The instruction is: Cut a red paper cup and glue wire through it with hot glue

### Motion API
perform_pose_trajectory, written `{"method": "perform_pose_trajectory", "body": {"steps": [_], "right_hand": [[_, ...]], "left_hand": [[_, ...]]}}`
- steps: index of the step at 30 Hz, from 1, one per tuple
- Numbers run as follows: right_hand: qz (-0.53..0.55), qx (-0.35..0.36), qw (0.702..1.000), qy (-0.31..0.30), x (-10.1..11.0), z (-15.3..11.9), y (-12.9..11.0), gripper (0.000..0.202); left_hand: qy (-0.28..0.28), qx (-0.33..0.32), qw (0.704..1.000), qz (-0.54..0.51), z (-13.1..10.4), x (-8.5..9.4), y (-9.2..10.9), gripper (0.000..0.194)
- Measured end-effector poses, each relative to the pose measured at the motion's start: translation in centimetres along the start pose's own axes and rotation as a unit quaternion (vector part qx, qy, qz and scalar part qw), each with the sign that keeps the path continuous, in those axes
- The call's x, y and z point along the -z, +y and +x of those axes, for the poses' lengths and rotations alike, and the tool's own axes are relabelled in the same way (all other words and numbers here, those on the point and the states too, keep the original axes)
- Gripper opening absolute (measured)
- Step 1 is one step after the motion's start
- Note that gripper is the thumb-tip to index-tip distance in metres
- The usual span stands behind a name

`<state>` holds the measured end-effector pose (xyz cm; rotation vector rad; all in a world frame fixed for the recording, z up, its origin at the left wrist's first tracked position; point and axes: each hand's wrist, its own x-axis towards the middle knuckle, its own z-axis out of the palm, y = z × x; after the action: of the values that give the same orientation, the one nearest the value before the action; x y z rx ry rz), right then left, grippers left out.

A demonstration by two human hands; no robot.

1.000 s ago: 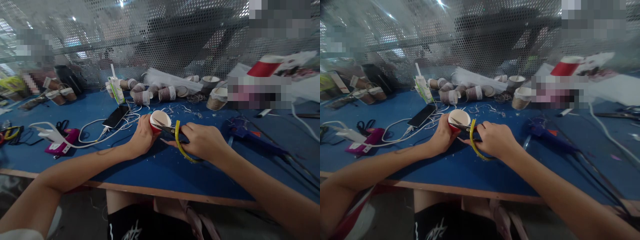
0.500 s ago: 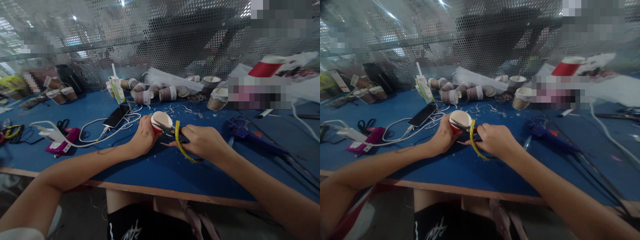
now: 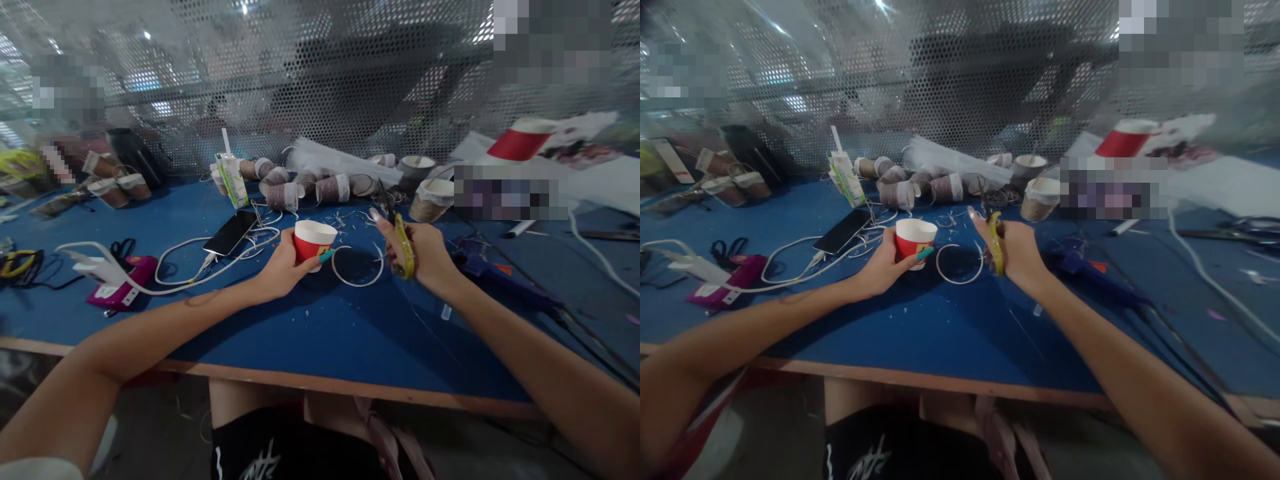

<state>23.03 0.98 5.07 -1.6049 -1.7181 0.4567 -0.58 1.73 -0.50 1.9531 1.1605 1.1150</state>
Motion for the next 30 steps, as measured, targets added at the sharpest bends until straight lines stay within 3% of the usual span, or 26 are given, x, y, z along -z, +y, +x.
{"method": "perform_pose_trajectory", "body": {"steps": [3,5,9,11,14,18,20,23,26,28,30], "right_hand": [[0.038,-0.052,0.998,-0.026,0.1,0.3,0.1,0.053],[0.083,-0.077,0.991,-0.074,0.2,0.0,-0.6,0.055],[0.223,-0.146,0.935,-0.233,0.1,-0.7,-1.9,0.057],[0.236,-0.164,0.921,-0.264,-0.1,-1.0,-2.1,0.056],[0.226,-0.158,0.935,-0.221,-0.3,-1.3,-2.1,0.055],[0.190,-0.111,0.975,-0.042,0.0,-1.2,-1.8,0.052],[0.211,-0.092,0.972,-0.039,0.3,-1.1,-1.6,0.054],[0.253,-0.092,0.937,-0.222,0.5,-1.2,-1.6,0.060],[0.199,-0.105,0.869,-0.441,0.1,-1.7,-1.8,0.063],[0.164,-0.113,0.851,-0.486,-0.4,-1.8,-1.9,0.064],[0.173,-0.103,0.882,-0.426,-0.9,-1.5,-1.6,0.064]], "left_hand": [[-0.003,0.023,0.995,-0.093,0.5,0.0,-0.7,0.063],[0.001,0.026,0.989,-0.145,0.8,-0.1,-1.2,0.064],[0.001,0.039,0.977,-0.212,1.3,-0.3,-1.6,0.058],[0.026,0.038,0.978,-0.201,1.4,-0.2,-1.5,0.060],[0.062,0.034,0.977,-0.200,1.5,-0.1,-1.3,0.061],[0.081,0.021,0.968,-0.235,1.6,0.0,-1.3,0.063],[0.084,0.015,0.968,-0.235,1.7,0.0,-1.4,0.066],[0.094,0.014,0.968,-0.233,1.7,0.0,-1.6,0.068],[0.124,0.011,0.968,-0.216,1.7,-0.1,-1.7,0.069],[0.136,0.010,0.970,-0.201,1.7,-0.2,-1.8,0.068],[0.143,0.010,0.970,-0.195,1.7,-0.1,-1.8,0.067]]}}
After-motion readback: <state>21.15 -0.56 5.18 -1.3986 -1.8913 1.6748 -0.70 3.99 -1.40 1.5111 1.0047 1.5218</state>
